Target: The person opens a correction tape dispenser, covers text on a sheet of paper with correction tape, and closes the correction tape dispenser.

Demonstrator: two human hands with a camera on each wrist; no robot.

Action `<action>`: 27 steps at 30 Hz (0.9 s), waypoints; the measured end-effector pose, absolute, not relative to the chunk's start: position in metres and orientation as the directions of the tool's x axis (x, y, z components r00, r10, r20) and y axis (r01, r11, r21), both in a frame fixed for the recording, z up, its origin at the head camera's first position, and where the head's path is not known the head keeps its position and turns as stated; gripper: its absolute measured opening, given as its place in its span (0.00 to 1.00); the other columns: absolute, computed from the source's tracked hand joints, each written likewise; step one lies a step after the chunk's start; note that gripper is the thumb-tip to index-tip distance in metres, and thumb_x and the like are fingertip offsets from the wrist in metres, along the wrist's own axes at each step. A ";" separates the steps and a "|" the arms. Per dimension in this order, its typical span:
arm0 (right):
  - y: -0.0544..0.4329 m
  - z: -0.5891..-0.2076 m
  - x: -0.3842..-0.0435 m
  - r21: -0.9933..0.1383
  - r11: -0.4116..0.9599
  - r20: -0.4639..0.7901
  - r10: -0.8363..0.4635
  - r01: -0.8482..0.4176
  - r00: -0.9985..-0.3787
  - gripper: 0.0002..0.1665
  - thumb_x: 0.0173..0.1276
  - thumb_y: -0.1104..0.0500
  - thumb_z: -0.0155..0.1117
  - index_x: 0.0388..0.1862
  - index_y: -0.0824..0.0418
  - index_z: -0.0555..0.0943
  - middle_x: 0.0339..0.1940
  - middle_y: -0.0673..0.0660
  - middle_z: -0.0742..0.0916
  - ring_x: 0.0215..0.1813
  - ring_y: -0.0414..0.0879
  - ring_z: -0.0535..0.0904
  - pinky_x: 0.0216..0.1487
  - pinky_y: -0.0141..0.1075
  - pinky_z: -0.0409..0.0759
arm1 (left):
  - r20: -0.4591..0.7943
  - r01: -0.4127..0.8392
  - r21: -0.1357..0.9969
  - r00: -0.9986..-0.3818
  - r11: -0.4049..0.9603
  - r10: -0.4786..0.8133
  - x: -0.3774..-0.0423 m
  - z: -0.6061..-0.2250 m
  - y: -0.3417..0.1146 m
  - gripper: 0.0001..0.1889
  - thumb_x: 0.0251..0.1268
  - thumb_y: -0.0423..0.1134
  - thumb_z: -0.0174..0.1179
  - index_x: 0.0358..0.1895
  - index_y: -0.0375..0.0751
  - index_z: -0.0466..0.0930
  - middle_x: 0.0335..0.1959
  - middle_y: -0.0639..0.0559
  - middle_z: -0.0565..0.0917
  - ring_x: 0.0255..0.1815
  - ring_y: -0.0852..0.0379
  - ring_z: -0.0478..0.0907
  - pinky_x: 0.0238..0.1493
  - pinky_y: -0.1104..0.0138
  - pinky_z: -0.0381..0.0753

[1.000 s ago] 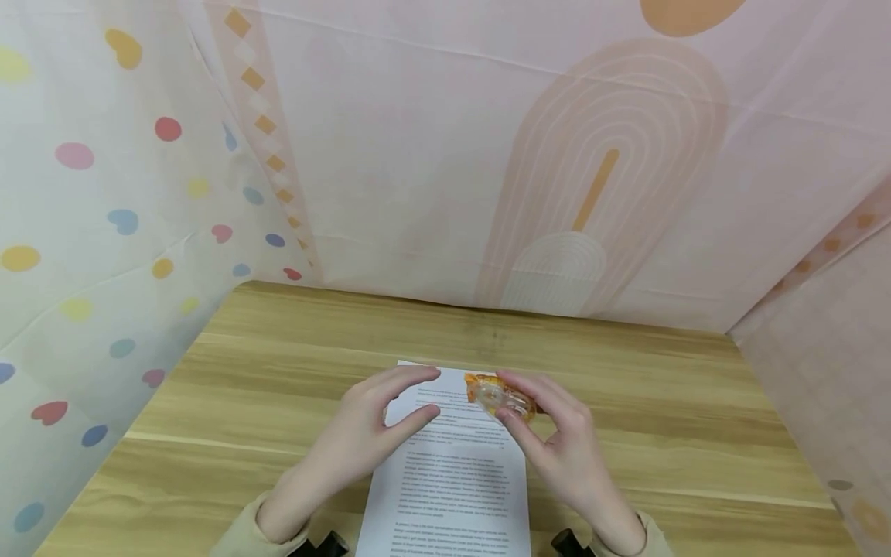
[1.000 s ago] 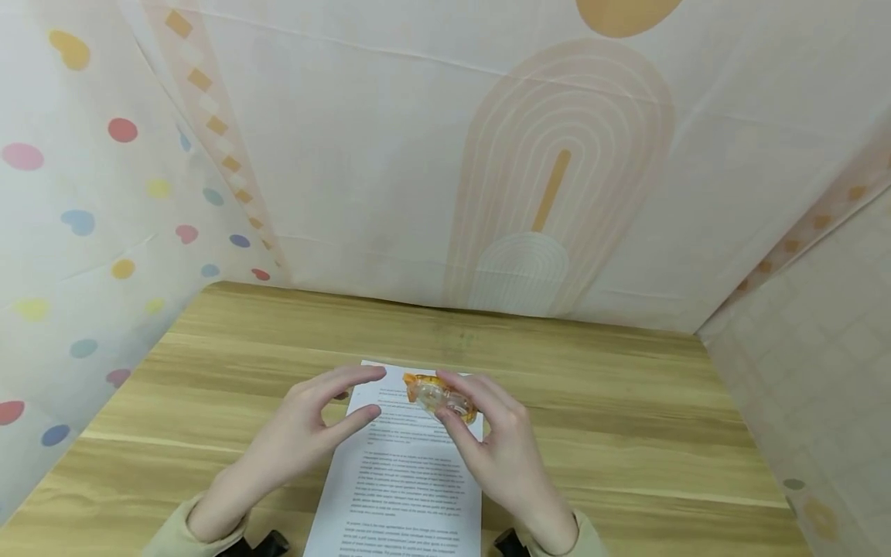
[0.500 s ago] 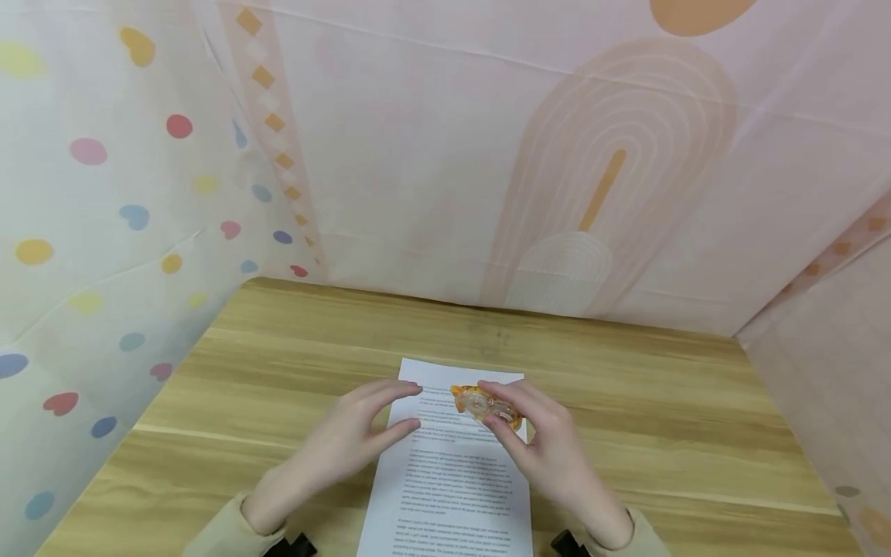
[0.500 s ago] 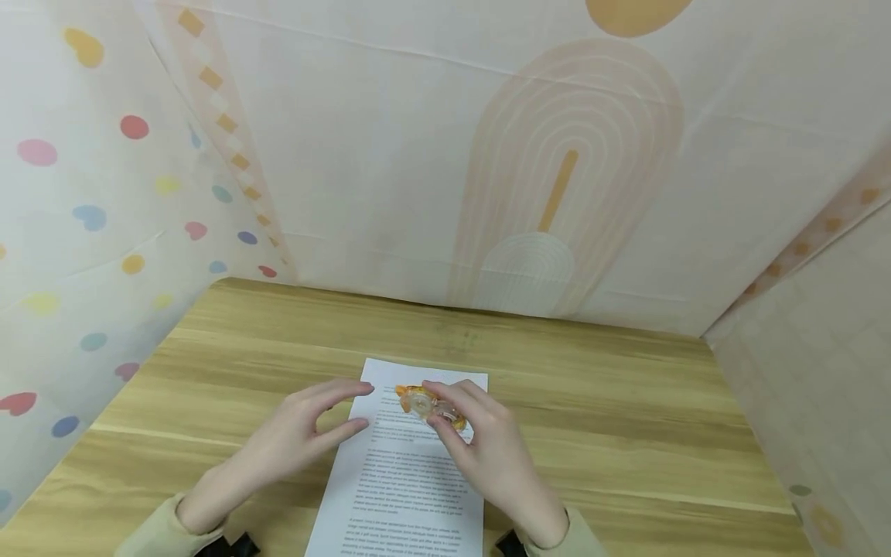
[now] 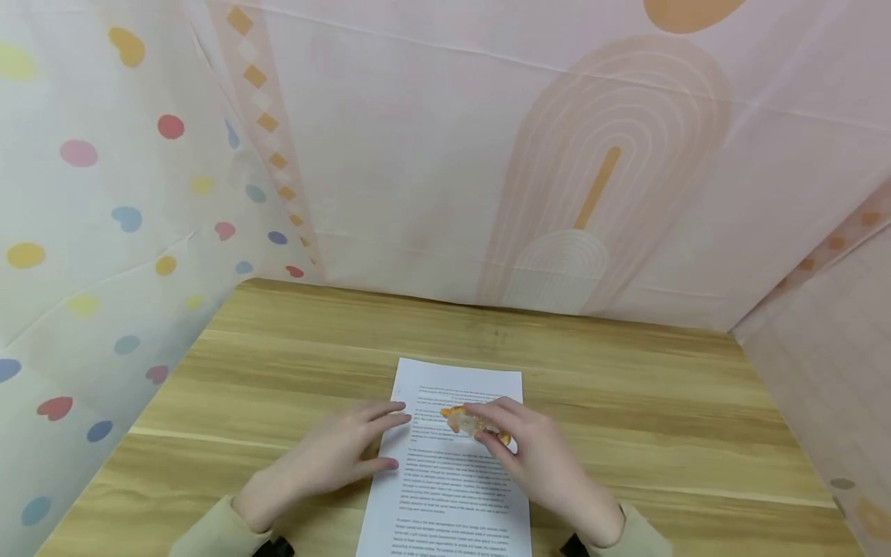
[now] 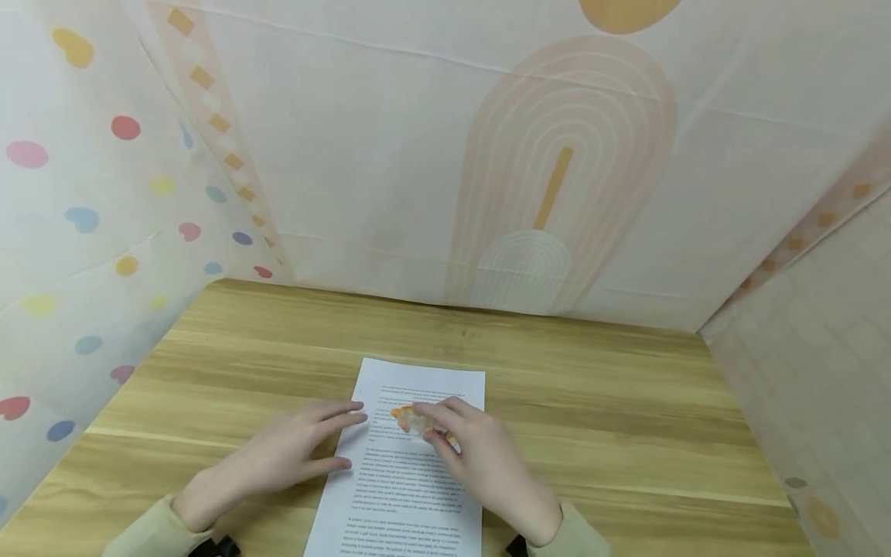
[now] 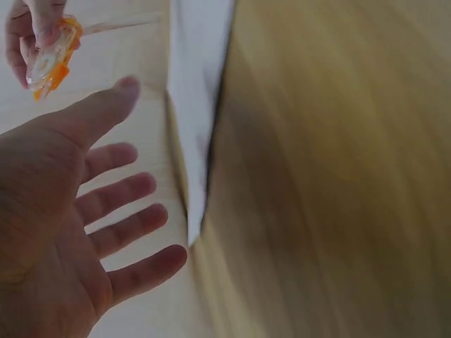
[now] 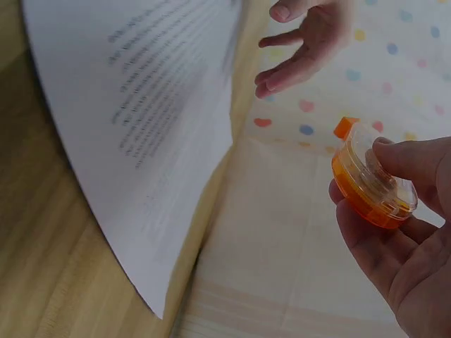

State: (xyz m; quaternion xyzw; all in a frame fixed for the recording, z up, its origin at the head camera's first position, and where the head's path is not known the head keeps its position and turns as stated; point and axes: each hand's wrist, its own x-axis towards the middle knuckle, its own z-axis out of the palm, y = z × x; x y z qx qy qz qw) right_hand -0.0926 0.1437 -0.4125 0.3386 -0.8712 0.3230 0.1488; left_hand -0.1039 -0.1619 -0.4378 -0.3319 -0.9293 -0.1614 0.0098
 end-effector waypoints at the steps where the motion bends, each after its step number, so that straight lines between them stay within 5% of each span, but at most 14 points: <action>1: 0.142 -0.414 -0.092 -0.450 0.568 0.465 -0.510 -0.690 -0.723 0.24 0.67 0.63 0.75 0.61 0.53 0.86 0.44 0.47 0.90 0.33 0.30 0.76 0.33 0.23 0.78 | 0.112 0.628 0.287 -0.772 0.723 0.626 -0.104 -0.439 -0.164 0.30 0.64 0.51 0.74 0.68 0.45 0.81 0.70 0.45 0.82 0.69 0.42 0.82 0.65 0.45 0.84; 8: 0.134 -0.418 -0.091 -0.298 0.578 0.431 -0.628 -0.759 -0.648 0.22 0.66 0.62 0.76 0.59 0.51 0.86 0.44 0.46 0.89 0.29 0.32 0.77 0.33 0.17 0.74 | 0.038 0.653 0.290 -0.738 0.699 0.674 -0.102 -0.445 -0.175 0.38 0.60 0.57 0.75 0.71 0.43 0.79 0.75 0.43 0.77 0.73 0.40 0.79 0.64 0.45 0.85; 17: 0.126 -0.418 -0.100 -0.213 0.541 0.234 -0.780 -0.813 -0.580 0.21 0.72 0.62 0.71 0.62 0.46 0.86 0.50 0.43 0.90 0.49 0.36 0.88 0.50 0.28 0.86 | 0.017 0.659 0.275 -0.731 0.700 0.682 -0.103 -0.450 -0.176 0.36 0.61 0.59 0.74 0.67 0.41 0.82 0.74 0.43 0.79 0.71 0.41 0.80 0.63 0.46 0.85; 27: 0.108 -0.424 -0.111 -0.216 0.495 0.171 -0.830 -0.842 -0.532 0.14 0.77 0.54 0.66 0.58 0.43 0.88 0.44 0.41 0.91 0.41 0.31 0.84 0.43 0.21 0.80 | -0.019 0.637 0.319 -0.736 0.702 0.676 -0.104 -0.450 -0.175 0.39 0.60 0.62 0.73 0.69 0.41 0.80 0.75 0.41 0.77 0.71 0.40 0.80 0.65 0.45 0.83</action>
